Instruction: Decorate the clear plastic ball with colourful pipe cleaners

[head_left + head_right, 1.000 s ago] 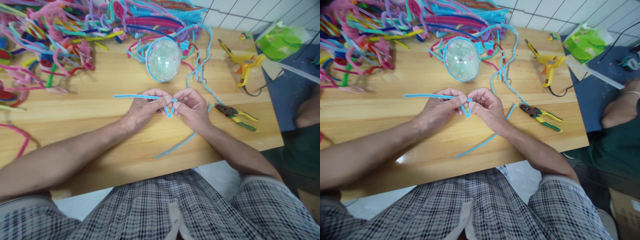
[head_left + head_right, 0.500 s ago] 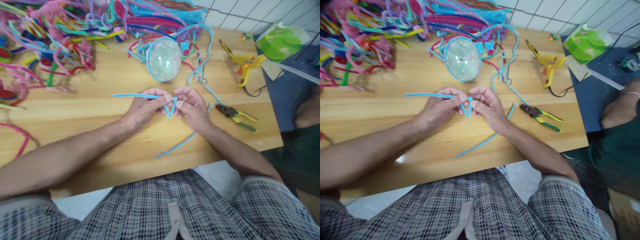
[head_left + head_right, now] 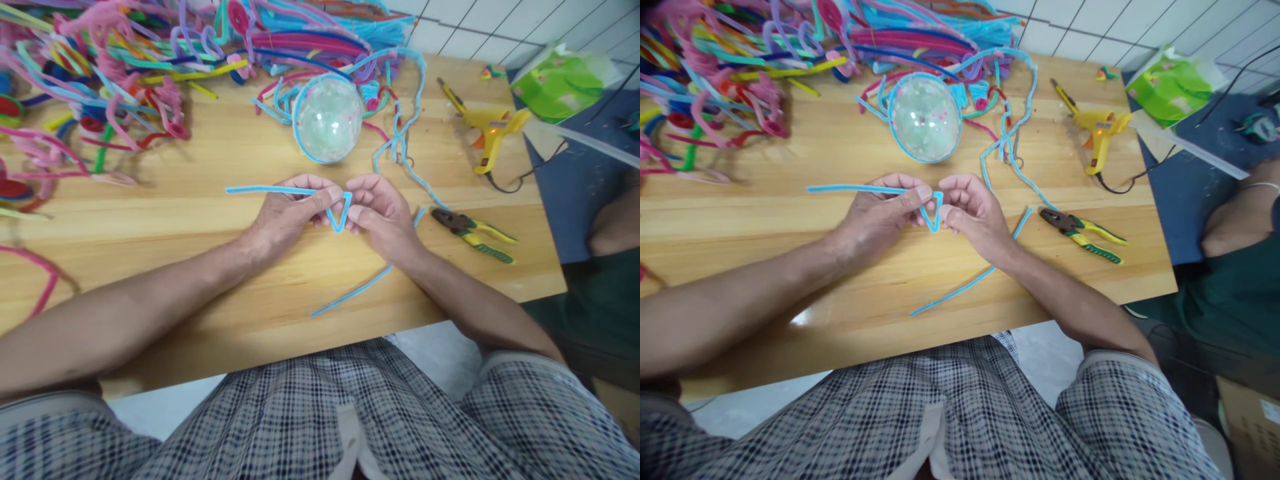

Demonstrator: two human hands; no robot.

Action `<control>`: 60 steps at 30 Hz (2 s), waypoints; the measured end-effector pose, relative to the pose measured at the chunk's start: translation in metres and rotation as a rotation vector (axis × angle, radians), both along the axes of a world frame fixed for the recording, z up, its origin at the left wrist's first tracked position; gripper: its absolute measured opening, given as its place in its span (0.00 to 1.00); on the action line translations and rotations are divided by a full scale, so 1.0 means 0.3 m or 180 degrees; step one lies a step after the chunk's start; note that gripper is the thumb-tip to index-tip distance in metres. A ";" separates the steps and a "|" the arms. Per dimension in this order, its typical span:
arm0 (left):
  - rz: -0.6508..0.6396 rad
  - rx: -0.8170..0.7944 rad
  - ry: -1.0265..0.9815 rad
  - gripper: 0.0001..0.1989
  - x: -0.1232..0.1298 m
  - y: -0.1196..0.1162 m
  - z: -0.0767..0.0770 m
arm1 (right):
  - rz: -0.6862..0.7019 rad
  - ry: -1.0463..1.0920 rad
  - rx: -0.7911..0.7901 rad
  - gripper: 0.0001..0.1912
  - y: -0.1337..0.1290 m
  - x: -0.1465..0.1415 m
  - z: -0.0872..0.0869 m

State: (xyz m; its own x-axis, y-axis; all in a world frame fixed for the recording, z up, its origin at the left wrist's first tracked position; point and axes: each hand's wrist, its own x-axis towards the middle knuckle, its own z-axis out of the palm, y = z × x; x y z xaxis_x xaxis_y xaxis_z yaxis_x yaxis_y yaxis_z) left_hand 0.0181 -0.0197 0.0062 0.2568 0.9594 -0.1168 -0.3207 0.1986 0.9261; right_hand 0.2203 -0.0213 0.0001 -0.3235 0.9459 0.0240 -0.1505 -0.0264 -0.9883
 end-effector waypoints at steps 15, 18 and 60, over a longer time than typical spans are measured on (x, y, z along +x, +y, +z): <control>-0.0075 -0.0155 -0.0010 0.14 -0.002 0.004 0.016 | -0.0409 -0.0127 0.0075 0.21 0.005 0.004 0.011; -0.0115 0.0009 0.0084 0.13 -0.007 0.007 0.007 | -0.0287 -0.0205 0.0066 0.21 -0.002 0.004 0.023; -0.0054 0.0483 0.0223 0.25 0.004 -0.009 0.006 | -0.0645 -0.0709 0.0843 0.17 -0.025 -0.027 0.029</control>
